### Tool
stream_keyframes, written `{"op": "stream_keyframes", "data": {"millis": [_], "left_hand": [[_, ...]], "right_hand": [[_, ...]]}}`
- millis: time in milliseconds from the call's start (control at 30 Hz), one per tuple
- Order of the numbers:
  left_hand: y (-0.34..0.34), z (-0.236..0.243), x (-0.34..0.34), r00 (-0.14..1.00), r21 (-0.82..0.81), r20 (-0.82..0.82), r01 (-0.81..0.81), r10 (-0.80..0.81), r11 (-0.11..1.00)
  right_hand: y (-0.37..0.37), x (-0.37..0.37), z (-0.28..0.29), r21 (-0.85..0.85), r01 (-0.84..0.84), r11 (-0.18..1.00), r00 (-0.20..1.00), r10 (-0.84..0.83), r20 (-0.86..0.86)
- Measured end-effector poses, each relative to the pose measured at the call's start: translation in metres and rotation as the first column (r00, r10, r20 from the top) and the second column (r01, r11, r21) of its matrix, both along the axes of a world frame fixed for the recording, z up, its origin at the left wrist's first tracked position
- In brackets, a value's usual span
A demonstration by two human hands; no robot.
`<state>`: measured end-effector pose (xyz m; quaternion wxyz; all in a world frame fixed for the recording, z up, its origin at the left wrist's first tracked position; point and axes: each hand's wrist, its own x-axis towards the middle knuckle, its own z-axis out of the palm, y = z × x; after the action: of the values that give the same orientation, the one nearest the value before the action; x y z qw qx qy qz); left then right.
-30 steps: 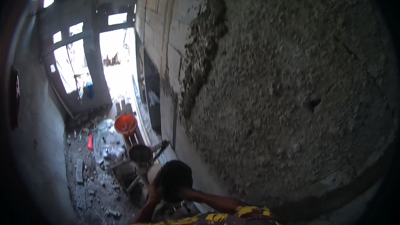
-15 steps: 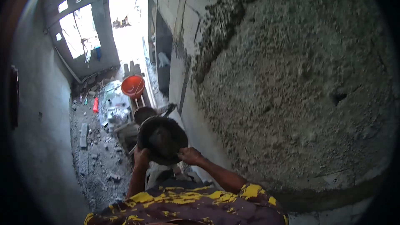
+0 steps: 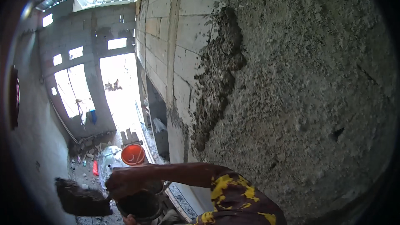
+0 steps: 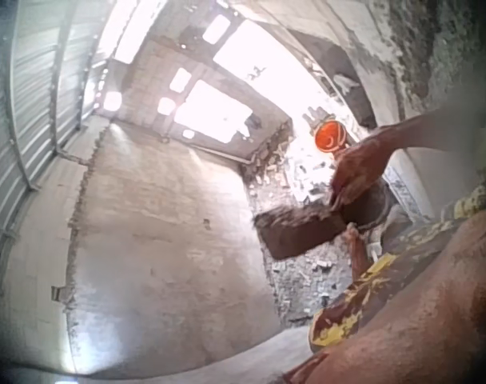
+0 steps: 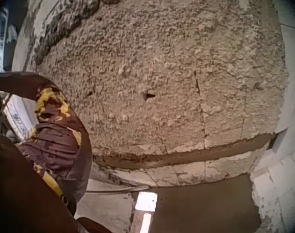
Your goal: The person scoops mortar from a bucket using a trowel, flings it onto the wall, and presses a wooden board against the applied mortar.
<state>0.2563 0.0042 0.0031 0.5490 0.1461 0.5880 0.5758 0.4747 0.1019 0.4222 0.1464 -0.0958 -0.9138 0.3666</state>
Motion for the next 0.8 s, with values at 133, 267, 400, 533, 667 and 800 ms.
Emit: {"op": "stream_keyframes", "data": {"millis": [133, 267, 400, 533, 667, 800], "left_hand": [[0.011, 0.023, -0.019, 0.995, -0.056, -0.103, 0.013, -0.019, 0.998], [-0.001, 0.041, -0.032, 0.984, -0.06, -0.174, 0.036, -0.046, 0.998], [0.009, 0.043, -0.03, 0.961, -0.074, -0.237, 0.132, -0.146, 0.988], [-0.001, 0.028, -0.044, 0.906, -0.043, -0.32, 0.277, -0.276, 0.96], [0.005, -0.028, -0.022, 0.91, 0.036, -0.346, 0.259, -0.231, 0.965], [-0.005, 0.11, 0.09, 0.681, -0.204, -0.448, 0.553, -0.579, 0.808]], "right_hand": [[0.112, 0.036, 0.048, 0.195, -0.16, 0.968, 0.937, 0.211, -0.278], [0.171, 0.275, 0.151, 0.349, 0.879, 0.324, 0.466, -0.737, -0.49], [0.072, 0.293, -0.214, 0.077, 0.987, -0.142, -0.052, -0.733, -0.679], [-0.153, 0.192, -0.382, -0.17, 0.946, -0.277, -0.214, -0.924, 0.316], [-0.212, 0.143, -0.345, -0.164, 0.974, 0.157, 0.223, -0.786, 0.577], [-0.194, 0.174, -0.335, 0.463, 0.76, 0.456, 0.256, -0.865, 0.432]]}}
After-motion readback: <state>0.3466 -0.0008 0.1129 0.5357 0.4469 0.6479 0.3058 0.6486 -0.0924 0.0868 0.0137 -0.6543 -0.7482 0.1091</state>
